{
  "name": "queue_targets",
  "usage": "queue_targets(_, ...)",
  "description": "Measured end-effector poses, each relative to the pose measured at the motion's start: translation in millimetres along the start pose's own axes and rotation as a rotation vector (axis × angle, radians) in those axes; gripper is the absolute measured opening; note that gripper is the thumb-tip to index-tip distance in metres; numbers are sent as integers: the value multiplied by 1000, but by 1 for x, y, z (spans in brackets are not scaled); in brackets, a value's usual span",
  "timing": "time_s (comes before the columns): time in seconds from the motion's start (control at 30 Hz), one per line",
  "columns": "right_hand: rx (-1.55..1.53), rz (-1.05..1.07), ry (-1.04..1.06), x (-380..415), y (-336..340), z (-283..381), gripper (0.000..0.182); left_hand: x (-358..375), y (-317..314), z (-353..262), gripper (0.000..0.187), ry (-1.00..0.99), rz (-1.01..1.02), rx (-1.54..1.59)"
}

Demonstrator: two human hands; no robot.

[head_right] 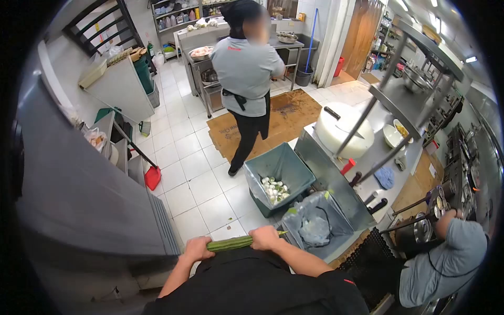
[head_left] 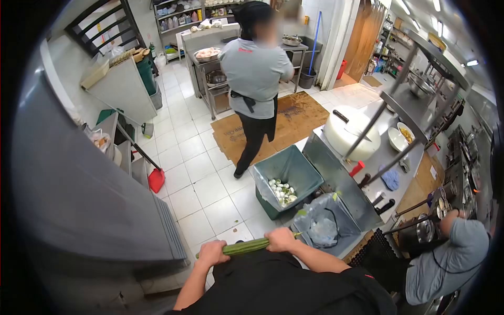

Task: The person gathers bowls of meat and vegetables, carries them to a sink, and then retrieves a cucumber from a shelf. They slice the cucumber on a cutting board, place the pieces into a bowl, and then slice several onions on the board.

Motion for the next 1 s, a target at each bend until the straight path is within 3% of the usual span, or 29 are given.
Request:
queue_targets(0.03,-7,9,-1,-22,2,-15,23,-30,22,8,40,1,25,81)
queue_targets(0.07,-711,-109,-61,-46,0,-40,16,-57,39,17,40,7,52,165)
queue_targets(0.1,-1416,-227,-130,-64,-2,-63,12,-82,57,24,40,-50,-52,316)
queue_targets(0.17,-1670,-435,-14,-89,57,-97,10,-134,95,38,39,34,-190,446)
queue_targets(0.23,-1332,-659,-269,-124,70,-154,13,-192,123,52,40,95,-245,582)
queue_targets(0.27,-1025,-664,-401,-138,75,-183,21,-219,134,62,40,148,-302,722)
queue_targets(0.3,-714,-656,-523,-154,78,-203,35,-246,147,71,40,148,-292,711)
queue_targets(0.33,-262,-537,-750,-166,81,-212,76,-274,160,82,41,177,-278,705)
queue_targets(0.37,-269,-542,-759,-185,75,-228,76,-306,173,95,43,203,-267,699)
queue_targets(0.43,-315,-256,-859,-222,54,-265,107,-358,185,146,46,244,-257,511)
queue_targets(0.5,-449,-306,-789,-263,58,-289,96,-396,178,218,48,387,-150,399)
queue_targets(0.57,-549,55,-632,-316,55,-315,82,-406,166,285,51,680,129,337)
queue_targets(0.6,-556,48,-625,-343,62,-336,82,-398,148,329,52,821,176,298)
queue_targets(0.63,-511,129,-539,-373,64,-353,76,-386,133,363,53,972,295,496)
queue_targets(0.7,-477,214,-431,-432,76,-377,70,-326,158,365,53,1110,391,390)
queue_targets(0.8,-484,34,-471,-503,130,-423,60,-299,208,345,54,1188,371,412)
queue_targets(0.93,-595,-50,-474,-595,188,-467,56,-367,249,331,54,1193,327,449)
queue_targets(1.0,-817,-169,-432,-644,193,-485,47,-433,261,331,54,1154,339,444)
Point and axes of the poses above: each hand's wrist, its own x-axis away from the middle knuckle, its own y-axis out of the back of the hand, z = x × y, the point moved 4 cm from there along -x, towards the middle knuckle, and after that the axes turned 12 degrees about x, right-handed, at the moved point
